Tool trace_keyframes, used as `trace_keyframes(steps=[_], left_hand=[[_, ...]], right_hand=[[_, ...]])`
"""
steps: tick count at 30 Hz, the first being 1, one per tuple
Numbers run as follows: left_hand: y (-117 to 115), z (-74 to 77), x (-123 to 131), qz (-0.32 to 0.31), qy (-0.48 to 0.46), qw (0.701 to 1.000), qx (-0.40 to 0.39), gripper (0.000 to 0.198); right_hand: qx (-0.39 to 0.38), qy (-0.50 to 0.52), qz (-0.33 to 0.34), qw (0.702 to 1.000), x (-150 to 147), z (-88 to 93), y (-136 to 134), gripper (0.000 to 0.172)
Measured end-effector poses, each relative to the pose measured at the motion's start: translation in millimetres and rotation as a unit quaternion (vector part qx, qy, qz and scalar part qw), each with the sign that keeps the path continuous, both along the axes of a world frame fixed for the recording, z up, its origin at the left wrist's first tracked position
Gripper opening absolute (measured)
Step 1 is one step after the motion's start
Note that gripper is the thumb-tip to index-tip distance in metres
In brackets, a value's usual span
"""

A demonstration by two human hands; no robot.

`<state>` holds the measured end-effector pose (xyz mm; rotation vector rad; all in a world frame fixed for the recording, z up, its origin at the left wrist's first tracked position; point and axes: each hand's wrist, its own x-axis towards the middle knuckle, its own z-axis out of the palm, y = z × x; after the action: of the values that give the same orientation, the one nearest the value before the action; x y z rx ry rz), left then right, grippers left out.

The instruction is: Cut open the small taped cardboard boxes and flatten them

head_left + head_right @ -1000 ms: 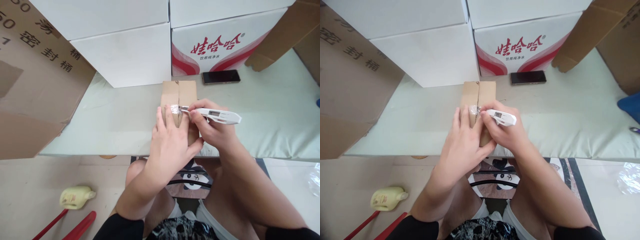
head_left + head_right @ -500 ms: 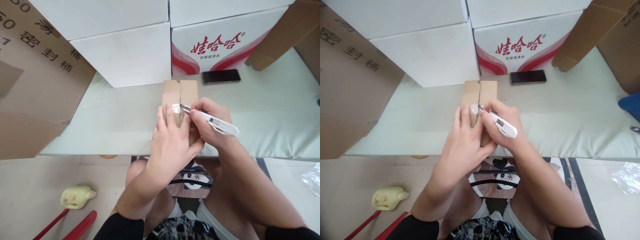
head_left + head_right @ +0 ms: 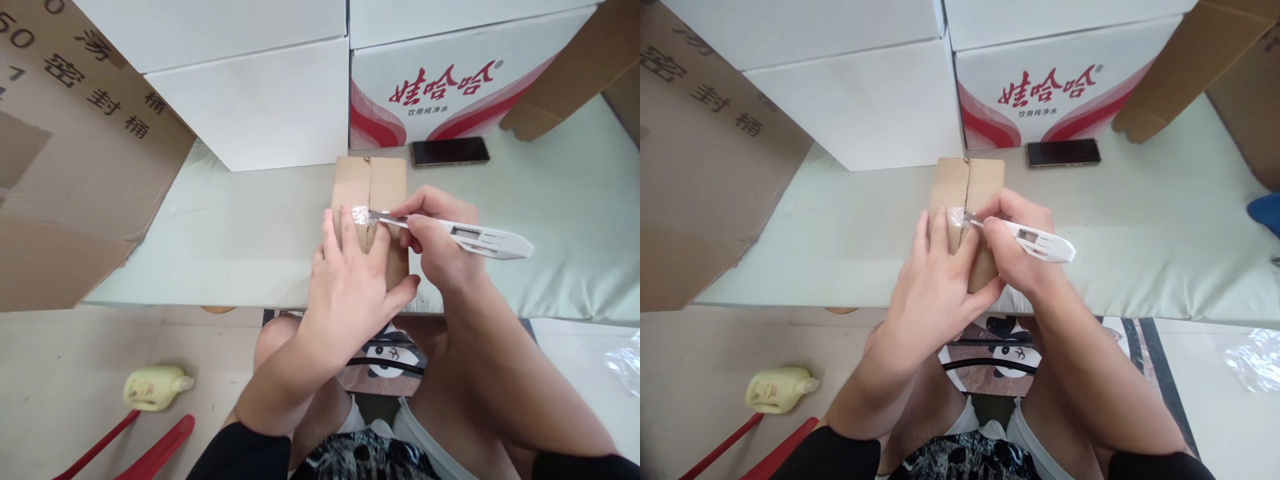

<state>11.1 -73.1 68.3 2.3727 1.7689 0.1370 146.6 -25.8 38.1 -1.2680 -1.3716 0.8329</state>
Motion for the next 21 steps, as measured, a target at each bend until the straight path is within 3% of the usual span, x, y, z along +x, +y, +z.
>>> trace_keyframes(steps=[4, 11, 21], left_hand=[[1.0, 1.4, -2.0, -0.001, -0.001, 1.000, -0.009, 0.067], [1.4, 0.9, -1.3, -0.004, 0.001, 1.000, -0.007, 0.074], [1.6, 1.2, -0.8, 0.000, 0.018, 1.000, 0.002, 0.071]], right_hand=[[-0.009, 0.012, 0.009, 1.000, -1.6, -0.2, 1.4, 0.014], [-0.038, 0.129, -0.006, 0.991, 0.7, 1.3, 0.7, 0.015], [-0.074, 0.006, -0.010, 0.997, -3.1, 5.0, -0.3, 0.011]])
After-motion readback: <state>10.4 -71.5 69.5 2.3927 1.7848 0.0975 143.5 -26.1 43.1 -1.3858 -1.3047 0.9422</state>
